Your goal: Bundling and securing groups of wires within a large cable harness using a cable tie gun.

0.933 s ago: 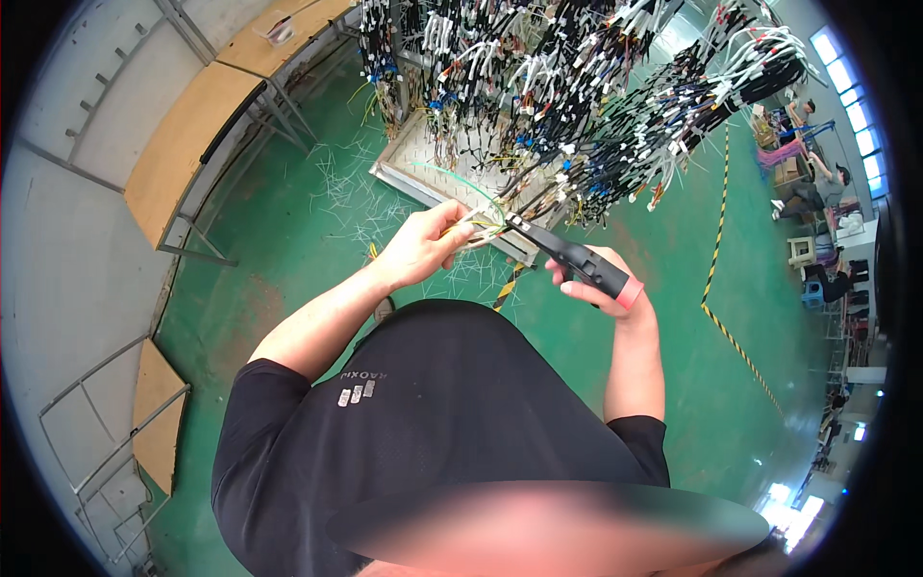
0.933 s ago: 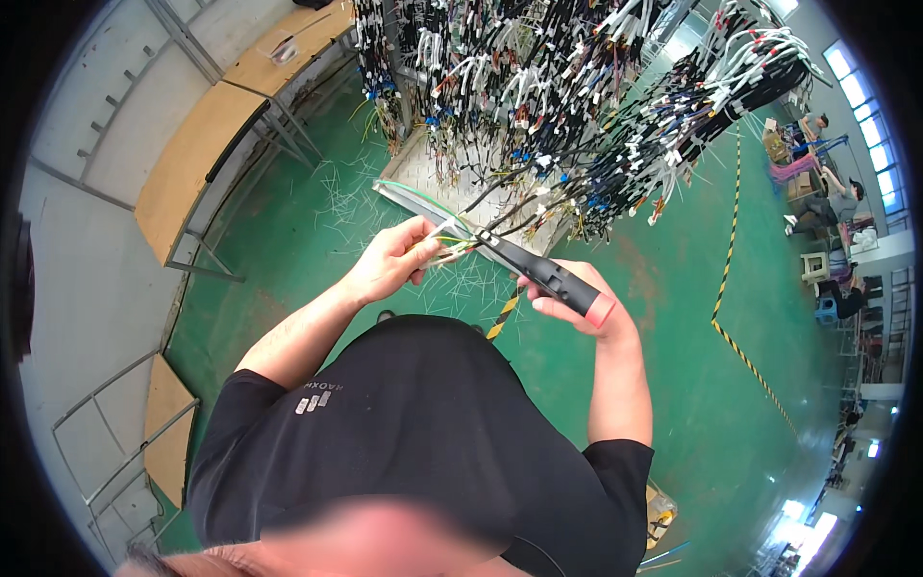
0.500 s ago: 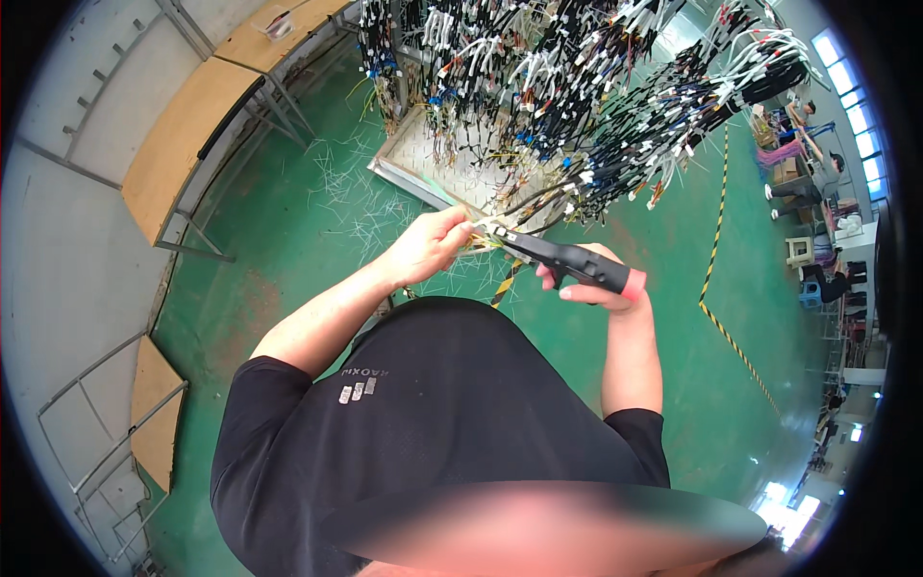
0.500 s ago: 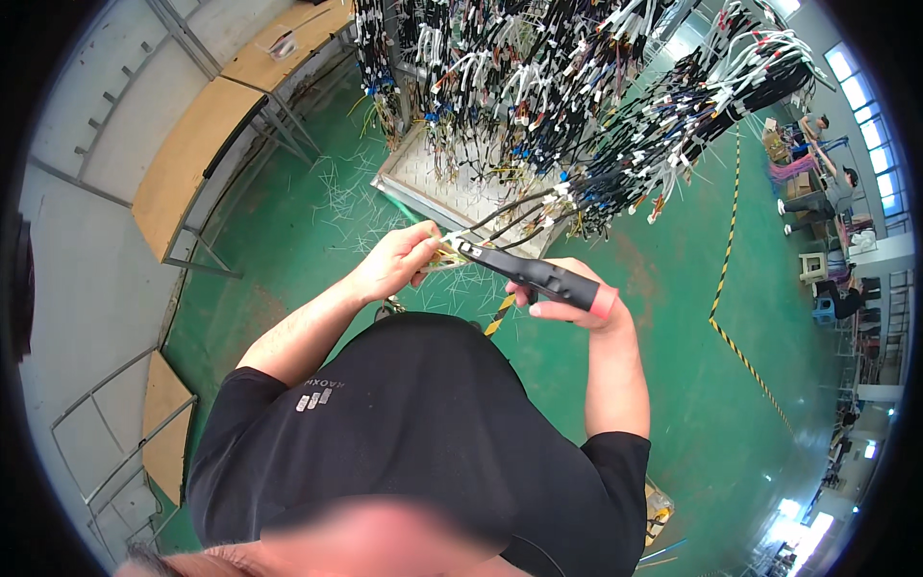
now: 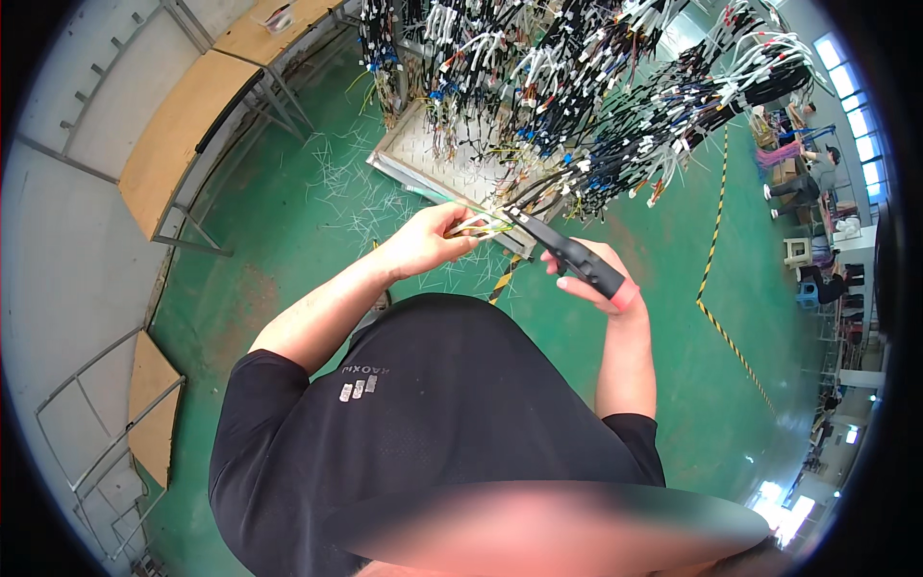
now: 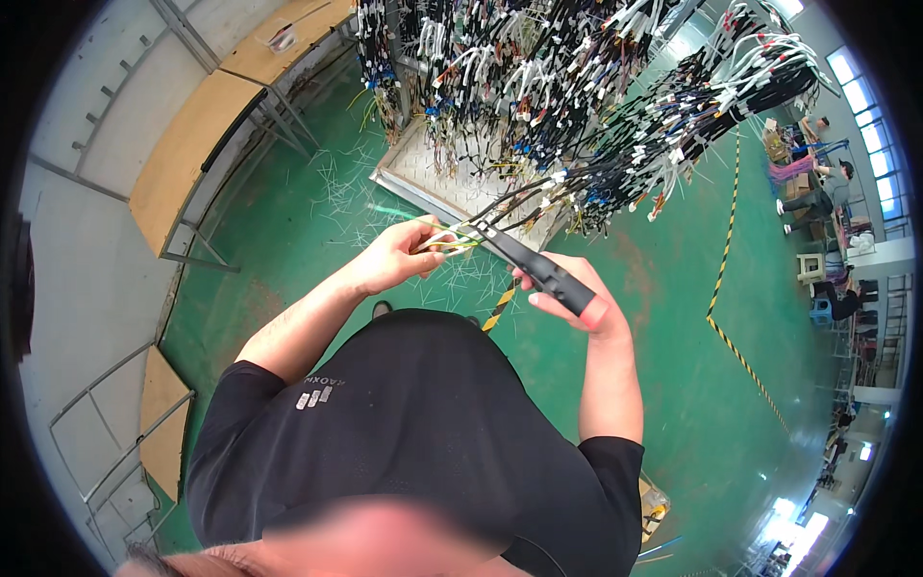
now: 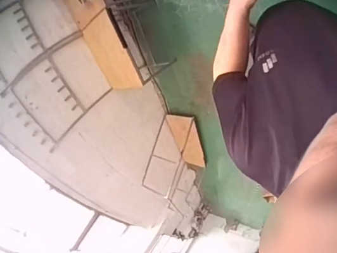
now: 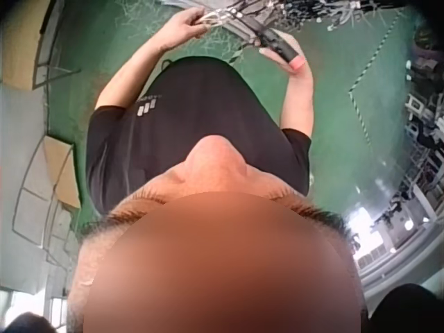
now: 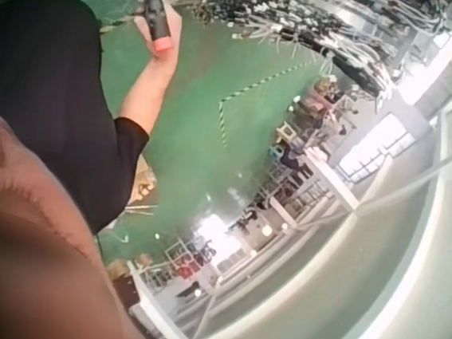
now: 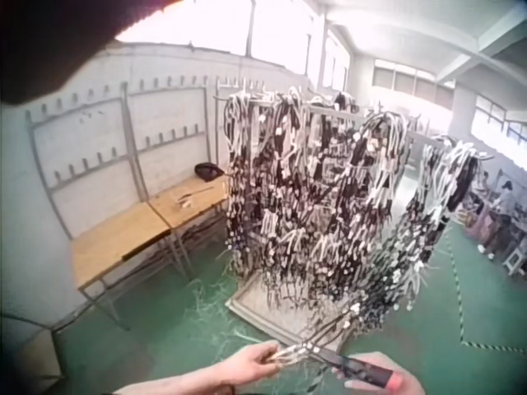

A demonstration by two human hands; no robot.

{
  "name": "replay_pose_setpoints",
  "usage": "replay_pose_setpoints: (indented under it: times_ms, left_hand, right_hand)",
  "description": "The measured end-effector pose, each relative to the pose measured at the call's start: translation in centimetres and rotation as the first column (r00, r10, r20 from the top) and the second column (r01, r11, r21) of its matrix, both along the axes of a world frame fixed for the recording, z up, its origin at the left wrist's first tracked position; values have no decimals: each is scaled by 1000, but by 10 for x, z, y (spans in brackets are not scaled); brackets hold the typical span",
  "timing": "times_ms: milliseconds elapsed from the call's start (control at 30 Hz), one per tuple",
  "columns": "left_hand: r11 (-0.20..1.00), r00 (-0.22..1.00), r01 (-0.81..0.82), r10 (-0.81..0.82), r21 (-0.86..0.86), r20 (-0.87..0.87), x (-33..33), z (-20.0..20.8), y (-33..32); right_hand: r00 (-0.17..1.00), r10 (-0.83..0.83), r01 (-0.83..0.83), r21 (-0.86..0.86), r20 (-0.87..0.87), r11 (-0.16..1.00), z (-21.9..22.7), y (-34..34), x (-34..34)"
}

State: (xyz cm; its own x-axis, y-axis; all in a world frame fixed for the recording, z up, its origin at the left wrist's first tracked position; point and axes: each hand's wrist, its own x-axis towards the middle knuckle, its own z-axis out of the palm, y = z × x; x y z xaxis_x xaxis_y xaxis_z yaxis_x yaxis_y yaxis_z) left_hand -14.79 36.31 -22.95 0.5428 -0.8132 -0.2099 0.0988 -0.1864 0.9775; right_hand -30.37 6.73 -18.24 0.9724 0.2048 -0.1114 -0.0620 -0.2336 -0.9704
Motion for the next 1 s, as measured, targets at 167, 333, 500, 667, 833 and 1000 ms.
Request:
replay_pose_setpoints:
  times_ms: [167,333,500,667,833,1000]
  left_hand:
    - [997,956,-15,-8,-75,-294,3,1,0]
    - [965,920,-9,-95,-264,-379,7,-3,4]
    - [923,987,6,-67,-385,-145,3,-8,2]
    - [958,988,66,-22,-279,155,5,4,4]
    - [984,902,-67,131,-166,412,0,-1,-7]
    - [986,935,-147,111,83,338,0,20,-2]
  right_hand:
    - [969,247,-239,-173,27,956,14,1,10]
    - [905,415,-423,103,89,900,8,2,10]
    - [973,217,-119,630,-80,767,-16,20,0]
    - [962,253,-72,802,-101,592,-27,29,-2]
    - [991,136,-48,910,-9,412,-34,40,-9]
    - [955,-289,140,764,64,630,-25,32,-23]
